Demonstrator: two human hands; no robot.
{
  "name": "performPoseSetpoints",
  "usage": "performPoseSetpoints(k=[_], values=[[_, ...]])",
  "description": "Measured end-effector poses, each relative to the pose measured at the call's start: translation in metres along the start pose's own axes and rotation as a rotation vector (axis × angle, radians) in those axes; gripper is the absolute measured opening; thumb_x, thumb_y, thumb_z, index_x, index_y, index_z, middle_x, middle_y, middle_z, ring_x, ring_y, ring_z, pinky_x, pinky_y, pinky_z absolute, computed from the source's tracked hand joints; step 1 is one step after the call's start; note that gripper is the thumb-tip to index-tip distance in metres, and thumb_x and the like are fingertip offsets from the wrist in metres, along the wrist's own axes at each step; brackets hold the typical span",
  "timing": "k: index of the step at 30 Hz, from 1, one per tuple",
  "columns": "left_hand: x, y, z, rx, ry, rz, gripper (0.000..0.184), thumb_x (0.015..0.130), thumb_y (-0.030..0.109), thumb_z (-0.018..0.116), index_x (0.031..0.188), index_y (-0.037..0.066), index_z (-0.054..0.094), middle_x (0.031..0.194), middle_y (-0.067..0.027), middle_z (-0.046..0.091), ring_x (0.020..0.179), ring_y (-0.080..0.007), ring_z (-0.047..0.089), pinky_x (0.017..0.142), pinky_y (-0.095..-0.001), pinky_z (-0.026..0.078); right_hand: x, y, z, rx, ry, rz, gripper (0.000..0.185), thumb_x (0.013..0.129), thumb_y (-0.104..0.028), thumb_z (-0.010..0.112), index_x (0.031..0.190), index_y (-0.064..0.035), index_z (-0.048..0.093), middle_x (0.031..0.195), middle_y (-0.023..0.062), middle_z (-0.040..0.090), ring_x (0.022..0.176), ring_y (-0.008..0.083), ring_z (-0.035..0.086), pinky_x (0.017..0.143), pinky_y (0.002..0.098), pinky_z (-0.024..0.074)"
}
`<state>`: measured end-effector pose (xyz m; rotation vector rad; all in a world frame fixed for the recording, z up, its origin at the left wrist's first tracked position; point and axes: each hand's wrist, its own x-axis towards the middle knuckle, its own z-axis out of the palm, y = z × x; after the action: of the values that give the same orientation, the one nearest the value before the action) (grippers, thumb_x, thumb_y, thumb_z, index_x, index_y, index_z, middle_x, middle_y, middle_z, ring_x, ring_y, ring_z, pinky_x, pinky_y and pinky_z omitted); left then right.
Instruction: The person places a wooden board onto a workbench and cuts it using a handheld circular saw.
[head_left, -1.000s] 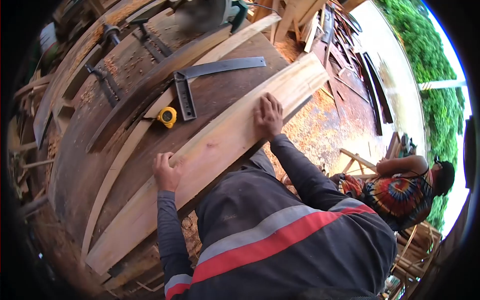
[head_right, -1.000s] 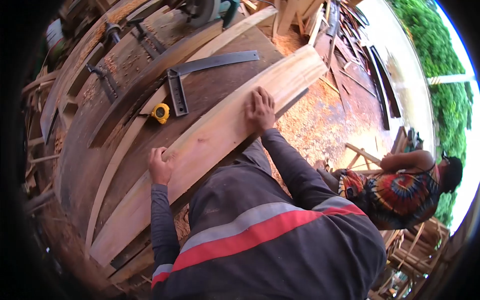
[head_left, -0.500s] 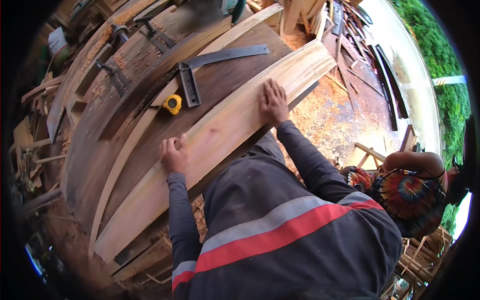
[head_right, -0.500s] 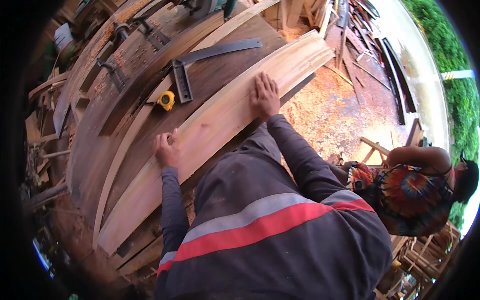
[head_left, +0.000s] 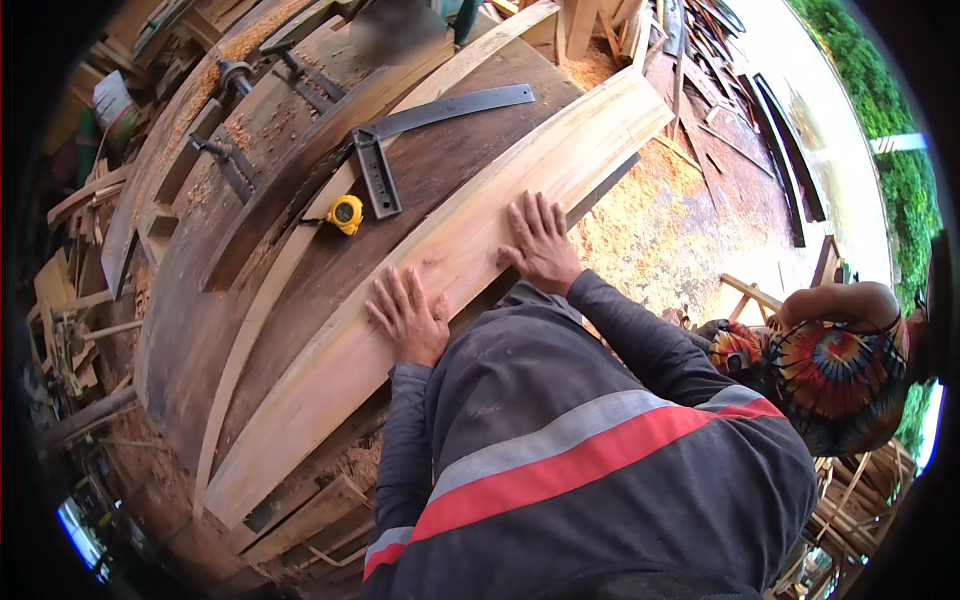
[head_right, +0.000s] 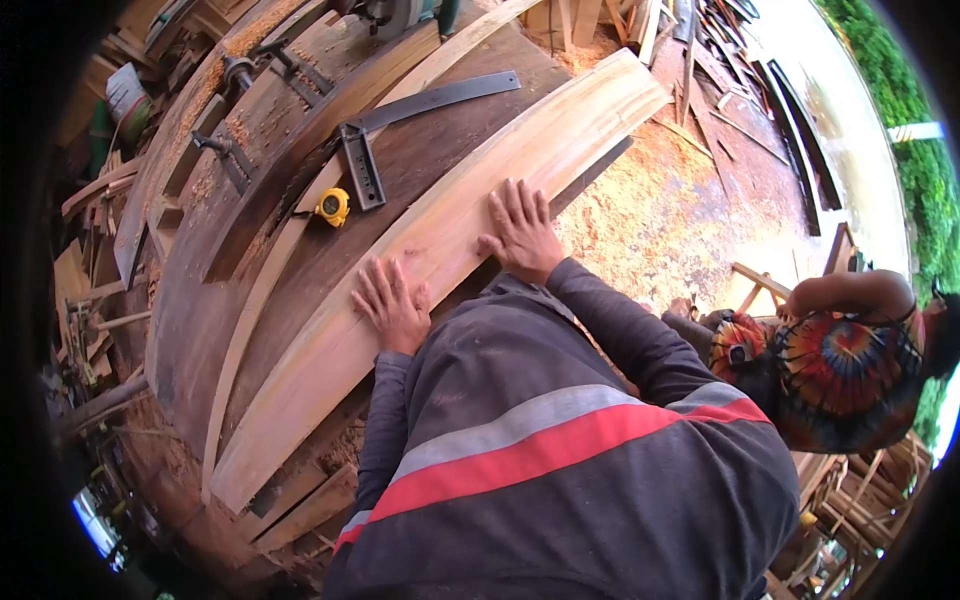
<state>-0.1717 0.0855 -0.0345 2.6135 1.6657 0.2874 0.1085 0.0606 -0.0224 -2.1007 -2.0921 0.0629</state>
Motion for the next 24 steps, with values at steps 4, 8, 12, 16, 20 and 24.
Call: performPoseSetpoints(k=[4, 8, 12, 16, 20, 24], values=[[0.000, -0.001, 0.004, 0.023, -0.016, 0.036, 0.071, 0.097, 0.047, 0.046, 0.154, 0.008, 0.031, 0.161, -0.0234, 0.021, 0.147, -0.0493, 0.018, 0.116, -0.0678, 0.012, -0.016, -0.017, -0.004, 0.008, -0.058, 0.004, 0.078, 0.100, -0.059, 0.036, 0.154, -0.0020, 0.028, 0.162, 0.0266, 0.015, 0.152, 0.0421, 0.007, 0.121, 0.0565, 0.0028], [0.001, 0.000, 0.002, 0.026, 0.006, 0.041, 0.071, 0.098, 0.047, 0.045, 0.154, 0.007, 0.030, 0.161, -0.0230, 0.022, 0.147, -0.0501, 0.017, 0.115, -0.0682, 0.012, -0.020, -0.021, -0.004, 0.063, -0.040, 0.031, 0.078, 0.099, -0.059, 0.037, 0.153, -0.0028, 0.031, 0.161, 0.0263, 0.018, 0.152, 0.0420, 0.009, 0.121, 0.0566, 0.0052], [0.002, 0.000, 0.003, 0.024, -0.006, 0.040, 0.071, 0.098, 0.048, 0.045, 0.155, 0.008, 0.030, 0.161, -0.0228, 0.022, 0.148, -0.0497, 0.017, 0.115, -0.0690, 0.012, -0.020, -0.020, -0.005, 0.076, -0.021, 0.015, 0.078, 0.098, -0.059, 0.040, 0.152, -0.0030, 0.033, 0.160, 0.0261, 0.020, 0.151, 0.0420, 0.011, 0.121, 0.0567, 0.0065], [-0.001, 0.001, 0.005, 0.032, -0.010, 0.021, 0.071, 0.098, 0.048, 0.046, 0.154, 0.008, 0.032, 0.162, -0.0219, 0.022, 0.148, -0.0490, 0.017, 0.115, -0.0683, 0.011, -0.022, -0.019, 0.001, 0.078, 0.035, 0.014, 0.077, 0.098, -0.058, 0.041, 0.152, -0.0034, 0.033, 0.160, 0.0256, 0.023, 0.150, 0.0419, 0.014, 0.121, 0.0558, 0.0064], [0.003, 0.003, 0.005, 0.073, -0.011, 0.005, 0.072, 0.097, 0.049, 0.046, 0.154, 0.008, 0.033, 0.162, -0.0213, 0.021, 0.149, -0.0477, 0.015, 0.116, -0.0666, 0.009, -0.023, -0.018, 0.002, 0.095, 0.040, 0.019, 0.078, 0.099, -0.061, 0.039, 0.152, -0.0044, 0.033, 0.160, 0.0248, 0.022, 0.151, 0.0408, 0.013, 0.122, 0.0547, 0.0049], [0.003, 0.005, 0.003, 0.055, -0.034, -0.018, 0.071, 0.097, 0.049, 0.046, 0.154, 0.009, 0.033, 0.163, -0.0211, 0.020, 0.149, -0.0475, 0.014, 0.116, -0.0671, 0.009, -0.024, -0.018, 0.000, 0.105, 0.040, 0.019, 0.078, 0.099, -0.060, 0.039, 0.152, -0.0044, 0.033, 0.160, 0.0247, 0.022, 0.151, 0.0406, 0.013, 0.122, 0.0546, 0.0045]])
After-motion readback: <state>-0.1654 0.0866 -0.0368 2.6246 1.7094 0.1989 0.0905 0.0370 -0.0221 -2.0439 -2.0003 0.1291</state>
